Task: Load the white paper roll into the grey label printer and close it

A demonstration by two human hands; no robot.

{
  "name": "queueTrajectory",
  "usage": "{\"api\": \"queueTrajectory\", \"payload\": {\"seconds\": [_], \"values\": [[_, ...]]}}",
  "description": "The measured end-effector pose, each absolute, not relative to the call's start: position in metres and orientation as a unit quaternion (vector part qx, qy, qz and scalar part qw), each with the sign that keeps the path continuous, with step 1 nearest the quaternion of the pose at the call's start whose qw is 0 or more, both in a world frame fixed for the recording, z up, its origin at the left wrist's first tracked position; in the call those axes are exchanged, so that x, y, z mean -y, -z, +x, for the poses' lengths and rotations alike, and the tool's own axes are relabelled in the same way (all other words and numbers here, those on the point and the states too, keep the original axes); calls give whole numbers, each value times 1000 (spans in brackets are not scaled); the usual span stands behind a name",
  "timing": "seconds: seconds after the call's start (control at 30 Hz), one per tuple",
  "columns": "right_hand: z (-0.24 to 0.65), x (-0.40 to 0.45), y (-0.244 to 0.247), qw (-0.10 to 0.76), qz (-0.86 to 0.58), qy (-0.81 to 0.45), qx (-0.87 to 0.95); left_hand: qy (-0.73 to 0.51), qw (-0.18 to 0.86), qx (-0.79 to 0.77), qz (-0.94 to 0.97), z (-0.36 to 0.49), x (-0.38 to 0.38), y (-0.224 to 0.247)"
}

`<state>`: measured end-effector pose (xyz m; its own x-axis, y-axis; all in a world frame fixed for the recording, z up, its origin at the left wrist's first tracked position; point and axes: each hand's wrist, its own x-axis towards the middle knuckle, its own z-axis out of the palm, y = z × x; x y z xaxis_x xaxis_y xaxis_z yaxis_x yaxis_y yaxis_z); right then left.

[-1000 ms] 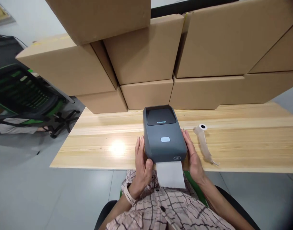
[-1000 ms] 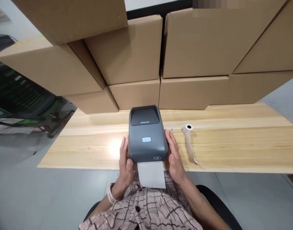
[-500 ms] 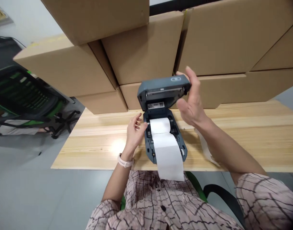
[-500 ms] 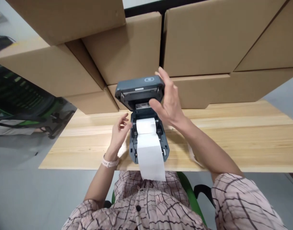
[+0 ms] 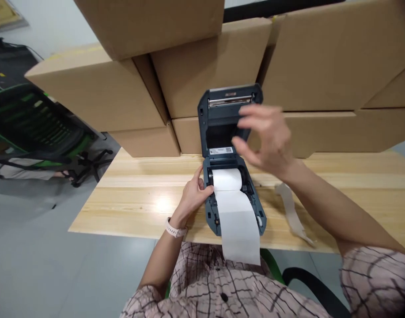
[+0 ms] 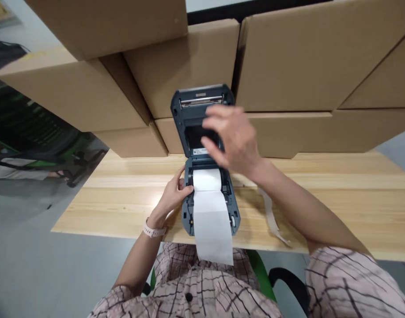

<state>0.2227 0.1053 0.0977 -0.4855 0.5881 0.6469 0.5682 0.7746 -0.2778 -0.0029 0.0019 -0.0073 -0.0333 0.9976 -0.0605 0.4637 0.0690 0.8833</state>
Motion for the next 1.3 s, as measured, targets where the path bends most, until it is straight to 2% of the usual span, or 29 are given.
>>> {"api": "queueTrajectory", "payload": {"seconds": [0.17,0.23,0.33,0.47,0.63,0.73,0.83,1.07,1.3], "values": [[214,-86,-70,40,-283,-161,945,-319,357,-637,604,1,-1,-2],[205,-94,-59,-26,-278,-165,946,-314,348,-639,610,1,-1,-4],[193,-106,-52,-57,-270,-169,946,-313,347,-638,612,1,-1,-4],[201,-104,-68,-11,-238,-248,939,-309,346,-638,614,0,-2,-4],[271,-90,-107,145,-190,-357,903,-321,357,-634,606,0,-2,-3],[318,-94,-106,215,-266,-349,872,-336,356,-625,608,-1,-1,1],[343,-108,-79,268,-375,-357,813,-352,363,-615,605,-2,-2,6],[333,-131,-4,267,-451,-424,739,-365,376,-620,585,-6,-6,14],[351,-134,9,264,-406,-477,733,-372,392,-615,574,-7,-6,16]]}}
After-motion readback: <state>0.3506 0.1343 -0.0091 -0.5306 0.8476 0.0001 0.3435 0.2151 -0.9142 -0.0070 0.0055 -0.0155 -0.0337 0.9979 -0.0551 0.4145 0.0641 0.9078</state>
